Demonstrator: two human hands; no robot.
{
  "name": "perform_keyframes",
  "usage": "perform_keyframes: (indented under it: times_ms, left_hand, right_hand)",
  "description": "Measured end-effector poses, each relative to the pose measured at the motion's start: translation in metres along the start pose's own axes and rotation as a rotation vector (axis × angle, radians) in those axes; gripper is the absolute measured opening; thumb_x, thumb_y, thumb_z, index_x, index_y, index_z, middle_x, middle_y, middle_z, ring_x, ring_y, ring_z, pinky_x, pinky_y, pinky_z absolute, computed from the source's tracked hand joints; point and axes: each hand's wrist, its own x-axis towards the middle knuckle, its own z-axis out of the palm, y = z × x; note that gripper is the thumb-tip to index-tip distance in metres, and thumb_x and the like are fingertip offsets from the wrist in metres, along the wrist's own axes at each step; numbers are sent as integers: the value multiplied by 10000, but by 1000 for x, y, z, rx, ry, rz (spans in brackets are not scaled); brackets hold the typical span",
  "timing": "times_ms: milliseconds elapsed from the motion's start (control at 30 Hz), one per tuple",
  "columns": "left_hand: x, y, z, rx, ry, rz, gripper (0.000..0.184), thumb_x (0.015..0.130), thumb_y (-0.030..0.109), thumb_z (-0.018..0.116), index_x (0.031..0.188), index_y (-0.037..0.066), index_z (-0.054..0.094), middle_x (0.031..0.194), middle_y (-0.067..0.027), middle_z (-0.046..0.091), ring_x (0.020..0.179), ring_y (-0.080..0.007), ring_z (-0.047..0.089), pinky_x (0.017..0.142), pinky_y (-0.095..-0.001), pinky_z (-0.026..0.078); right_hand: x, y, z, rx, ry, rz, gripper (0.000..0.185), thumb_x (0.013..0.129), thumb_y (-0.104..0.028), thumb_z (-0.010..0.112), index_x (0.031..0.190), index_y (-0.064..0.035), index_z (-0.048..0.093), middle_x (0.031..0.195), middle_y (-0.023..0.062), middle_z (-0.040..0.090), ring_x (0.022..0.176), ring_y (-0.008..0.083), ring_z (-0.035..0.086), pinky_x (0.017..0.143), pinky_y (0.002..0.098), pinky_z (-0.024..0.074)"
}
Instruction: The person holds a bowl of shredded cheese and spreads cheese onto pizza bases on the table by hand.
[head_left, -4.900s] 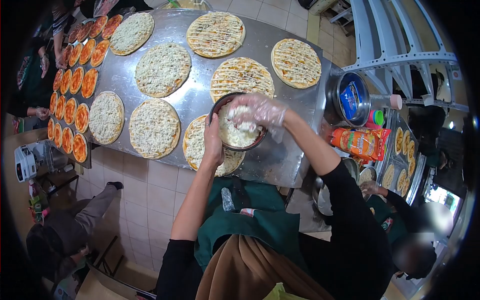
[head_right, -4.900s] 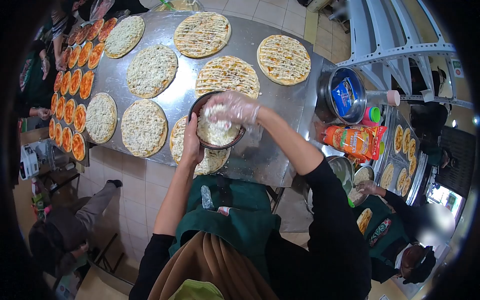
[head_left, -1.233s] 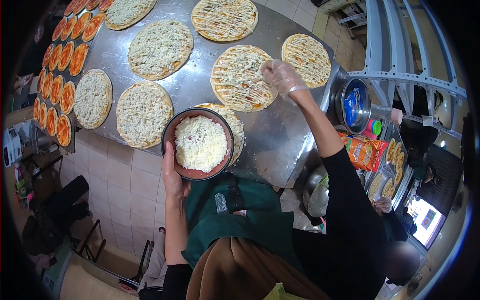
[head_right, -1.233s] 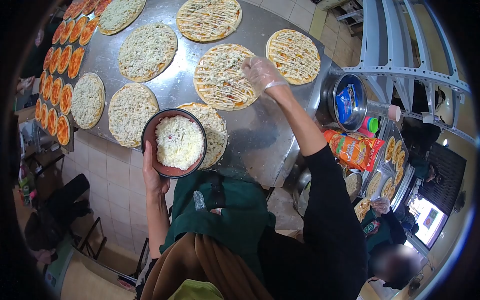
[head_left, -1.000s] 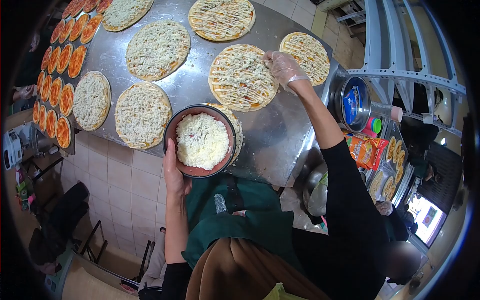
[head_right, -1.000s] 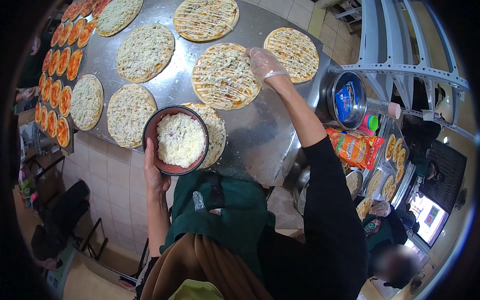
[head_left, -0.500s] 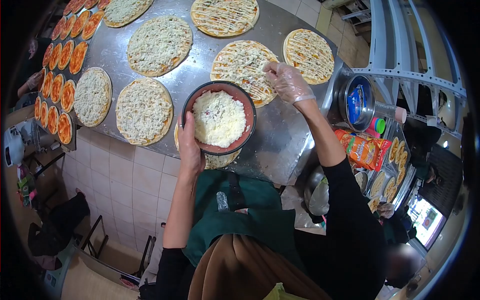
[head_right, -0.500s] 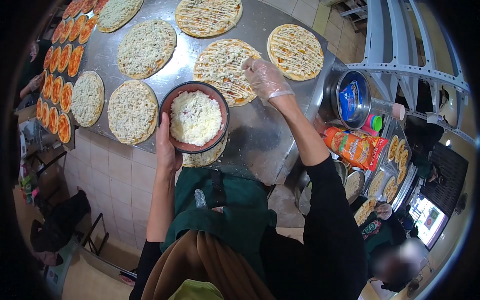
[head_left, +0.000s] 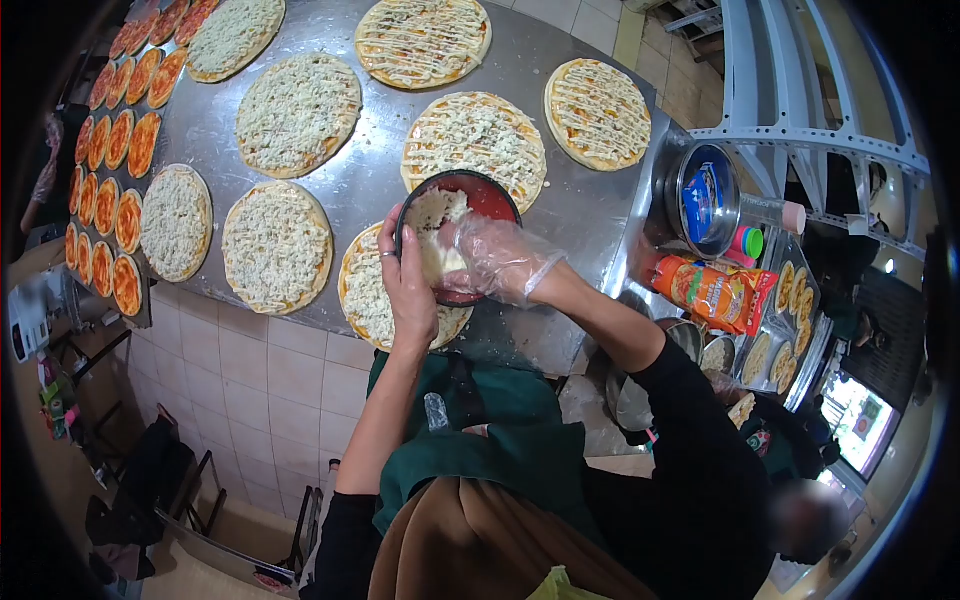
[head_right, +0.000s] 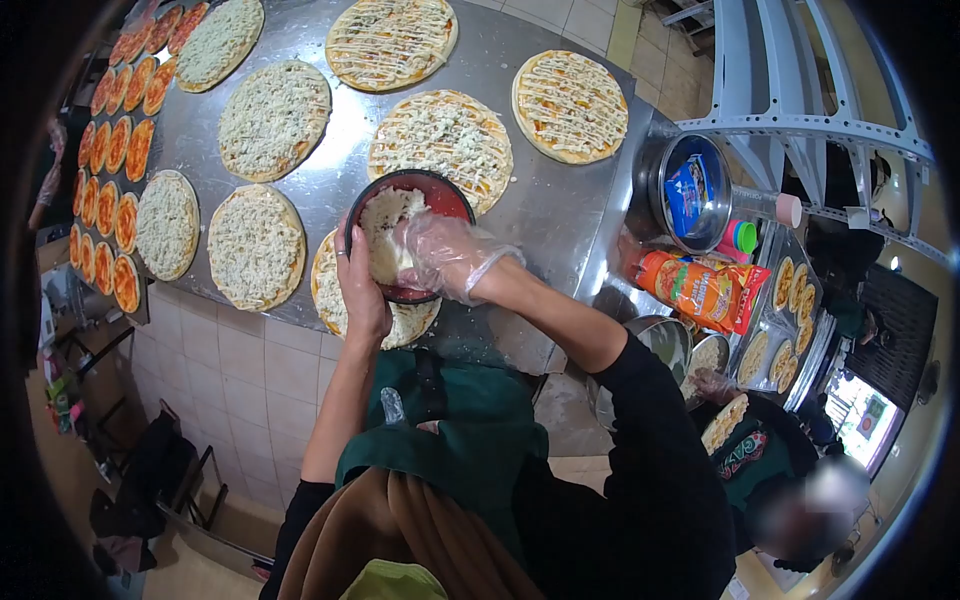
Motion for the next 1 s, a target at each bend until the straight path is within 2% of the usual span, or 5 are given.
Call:
perform_keyframes:
  times_ms: [300, 467, 667, 900, 1000]
  left_hand:
    - [6, 5, 4, 61, -84, -29, 455, 1046, 299, 405, 1399, 13, 399, 1358, -129, 466, 1258, -209, 441, 1080, -339, 334]
    - [11, -2, -4, -160, -75, -167, 459, 1038, 318, 435, 1389, 24, 411, 1326, -113, 493, 1224, -188, 467, 1059, -336, 361]
    - [9, 3, -15, -272, -62, -234, 441, 1023, 354, 461, 1350, 61, 421, 1272, -101, 533, 1111, -187, 574, 942, -334, 500]
    - [-8, 18, -41, -267, -31, -183, 462, 1032, 369, 441, 1358, 42, 413, 1294, -111, 538, 1150, -197, 575, 963, -356, 495]
    - [-25, 31, -52, -256, 4, -209, 554, 1027, 429, 414, 1402, 22, 395, 1364, -130, 509, 1214, -234, 547, 1022, -385, 460]
  right_hand:
    - [8, -8, -15, 318, 102, 97, 252, 908, -245, 622, 1071, -53, 644, 995, 222, 650, 953, 397, 625, 853, 445, 492]
    - [2, 9, -60, 928, 88, 300, 233, 930, -227, 664, 1091, -60, 686, 985, 22, 693, 845, 111, 664, 618, 240, 538]
    - [7, 88, -95, 904, 342, 411, 279, 907, -255, 689, 1104, -58, 680, 1013, 37, 685, 833, 110, 650, 733, 240, 532]
    - [39, 130, -85, 274, 330, 529, 252, 883, -177, 578, 1085, -90, 700, 768, 94, 684, 713, 164, 650, 709, 316, 514]
    - [50, 142, -85, 199, 360, 413, 253, 883, -200, 578, 1072, -86, 702, 851, 115, 698, 801, 214, 669, 766, 338, 522]
